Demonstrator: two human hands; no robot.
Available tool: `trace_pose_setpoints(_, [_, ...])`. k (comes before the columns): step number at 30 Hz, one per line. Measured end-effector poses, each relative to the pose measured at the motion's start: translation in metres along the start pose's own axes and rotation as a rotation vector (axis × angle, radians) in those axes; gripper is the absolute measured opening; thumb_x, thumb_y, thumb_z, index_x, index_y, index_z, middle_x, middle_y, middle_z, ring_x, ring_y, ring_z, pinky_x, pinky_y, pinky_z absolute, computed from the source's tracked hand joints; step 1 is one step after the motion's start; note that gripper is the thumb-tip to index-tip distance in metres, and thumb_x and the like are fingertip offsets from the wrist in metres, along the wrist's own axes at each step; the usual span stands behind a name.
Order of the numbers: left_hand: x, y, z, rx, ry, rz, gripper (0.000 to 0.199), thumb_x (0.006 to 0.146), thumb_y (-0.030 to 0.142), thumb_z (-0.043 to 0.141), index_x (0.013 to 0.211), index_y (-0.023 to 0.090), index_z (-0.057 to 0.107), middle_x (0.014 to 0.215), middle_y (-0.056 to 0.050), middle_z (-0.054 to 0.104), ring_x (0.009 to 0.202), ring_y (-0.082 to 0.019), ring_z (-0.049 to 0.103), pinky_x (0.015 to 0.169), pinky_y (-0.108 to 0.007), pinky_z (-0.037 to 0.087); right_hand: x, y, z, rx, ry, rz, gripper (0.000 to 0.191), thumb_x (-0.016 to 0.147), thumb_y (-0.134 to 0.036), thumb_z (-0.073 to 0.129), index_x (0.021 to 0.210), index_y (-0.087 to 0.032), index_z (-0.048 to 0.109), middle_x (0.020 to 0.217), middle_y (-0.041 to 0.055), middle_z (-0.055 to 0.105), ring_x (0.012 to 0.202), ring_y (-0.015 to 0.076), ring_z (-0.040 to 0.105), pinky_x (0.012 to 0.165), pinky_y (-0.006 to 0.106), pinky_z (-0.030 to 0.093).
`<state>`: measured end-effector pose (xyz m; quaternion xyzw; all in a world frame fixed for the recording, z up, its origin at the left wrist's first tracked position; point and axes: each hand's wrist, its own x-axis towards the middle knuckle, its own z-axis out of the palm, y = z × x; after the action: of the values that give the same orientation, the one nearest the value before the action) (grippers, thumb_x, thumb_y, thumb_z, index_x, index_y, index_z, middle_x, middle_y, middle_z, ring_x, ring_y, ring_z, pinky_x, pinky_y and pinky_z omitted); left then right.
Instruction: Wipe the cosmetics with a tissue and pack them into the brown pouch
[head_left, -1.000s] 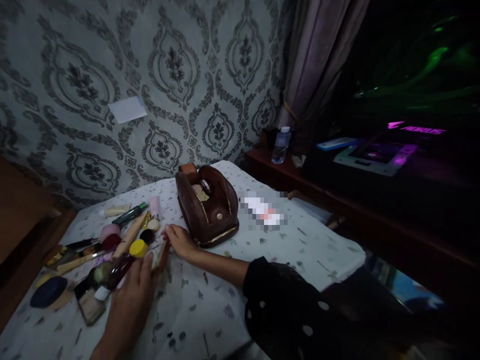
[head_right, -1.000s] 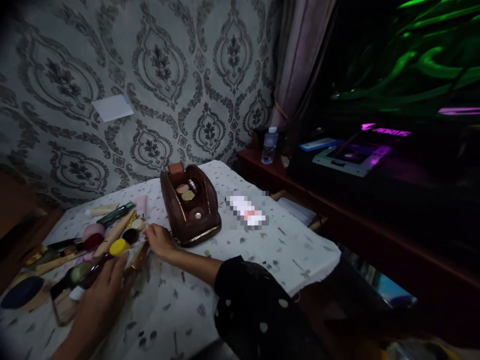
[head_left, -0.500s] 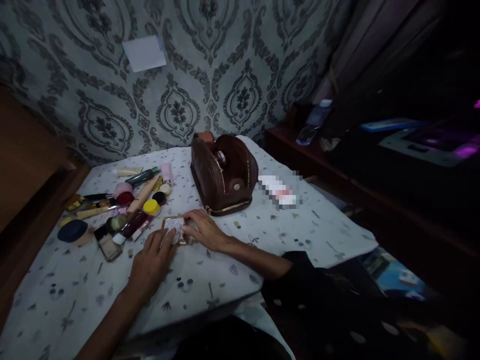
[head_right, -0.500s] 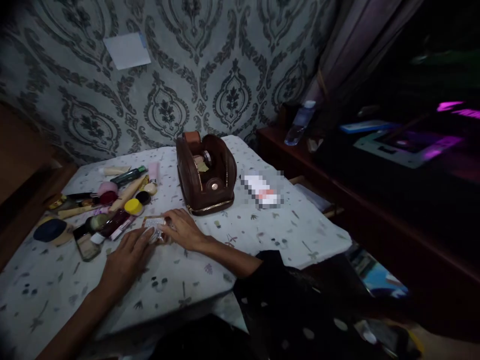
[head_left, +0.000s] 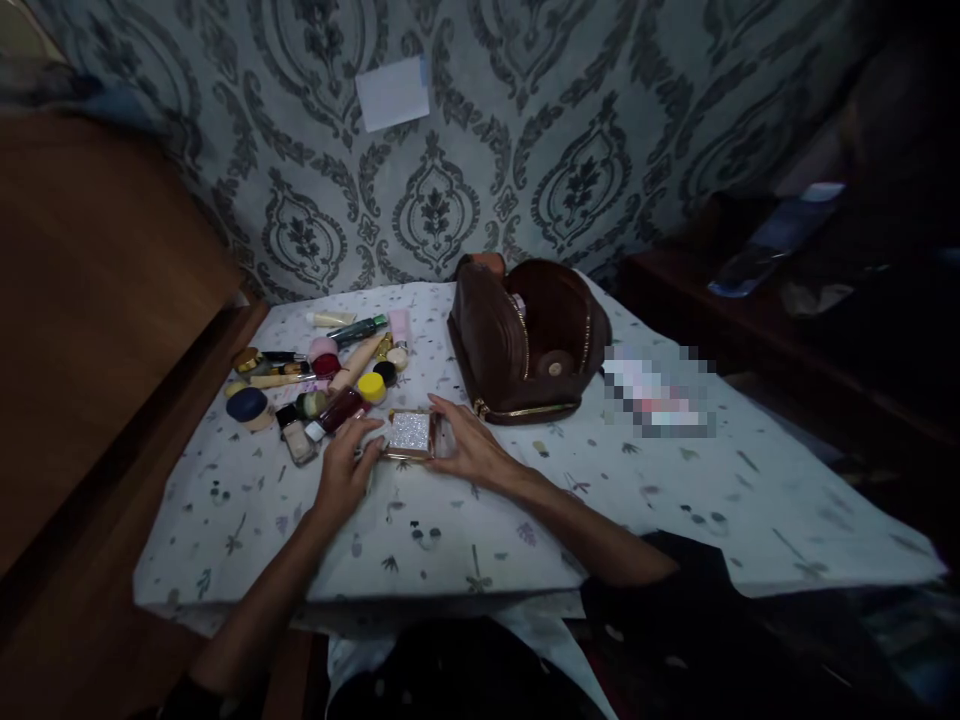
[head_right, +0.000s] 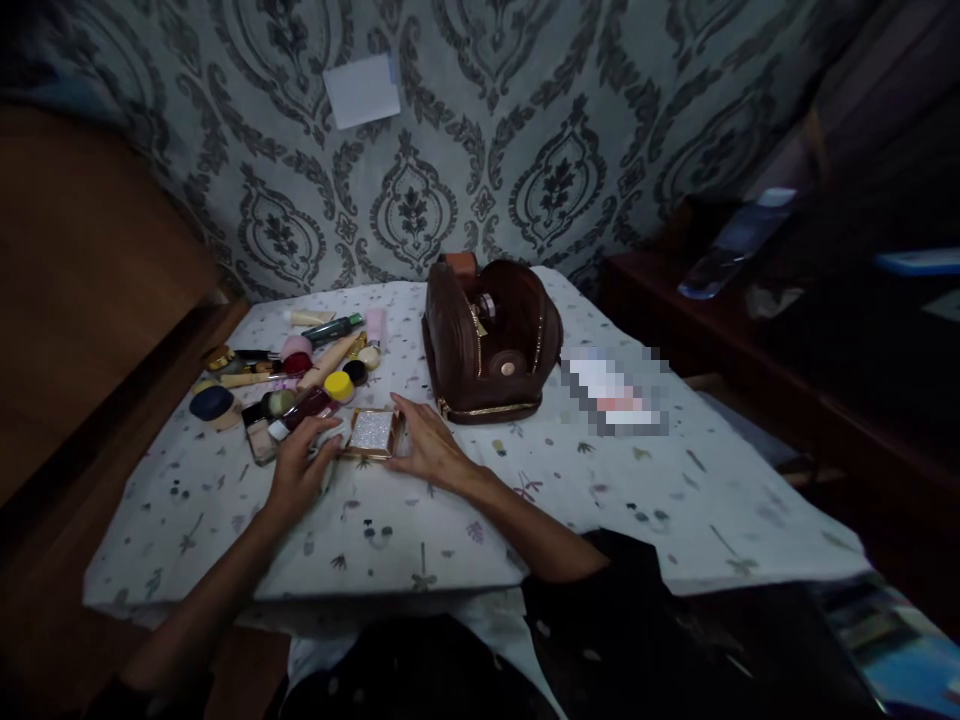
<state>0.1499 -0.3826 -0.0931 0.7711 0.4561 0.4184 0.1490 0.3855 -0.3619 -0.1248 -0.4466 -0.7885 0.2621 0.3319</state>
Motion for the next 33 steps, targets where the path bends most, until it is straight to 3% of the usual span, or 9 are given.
trace_pose_setpoints(5, [0.013,0.018,0.002,0.120,-0.145,0.172,0.020,0.098,0.024,0.047,0.111,0.019,0.061,0.099,-0.007,0.063,0.094,-0.019,0.062,0.084,-0.032,0.051,0.000,0.000,0.001,0.009,0.022,0.004,0.110,0.065,-0.034,0.084,0.154,-0.018,0.022,0.135,0.0181,0.054,0.125,0.0337,0.051,0.106,0.052,0.039])
trace_pose_setpoints(13, [0.030,0.035,0.024,0.465,-0.418,0.429,0.021,0.095,0.019,0.047,0.108,0.021,0.063,0.109,-0.009,0.061,0.103,-0.024,0.057,0.080,-0.034,0.052,0.001,-0.003,0.001,0.029,0.047,-0.011,0.110,0.065,-0.031,0.082,0.154,-0.015,0.020,0.130,0.0176,0.057,0.121,0.0324,0.054,0.103,0.051,0.043])
trace_pose_setpoints(22, [0.039,0.032,0.047,0.622,-0.309,0.408,0.016,0.090,0.015,0.052,0.100,0.020,0.063,0.098,-0.007,0.061,0.095,-0.024,0.056,0.067,-0.031,0.049,0.001,-0.008,0.000,0.043,0.042,0.041,0.121,0.060,-0.028,0.084,0.156,-0.017,0.010,0.131,0.0146,0.057,0.121,0.0305,0.054,0.106,0.044,0.042])
trace_pose_setpoints(33, [0.042,0.028,0.052,0.601,-0.219,0.368,0.023,0.094,0.021,0.048,0.109,0.021,0.065,0.092,-0.007,0.060,0.089,-0.023,0.057,0.063,-0.029,0.045,0.002,-0.011,-0.004,0.041,0.032,0.075,0.129,0.054,-0.031,0.089,0.156,-0.016,0.012,0.132,0.0184,0.055,0.123,0.0339,0.053,0.106,0.047,0.041])
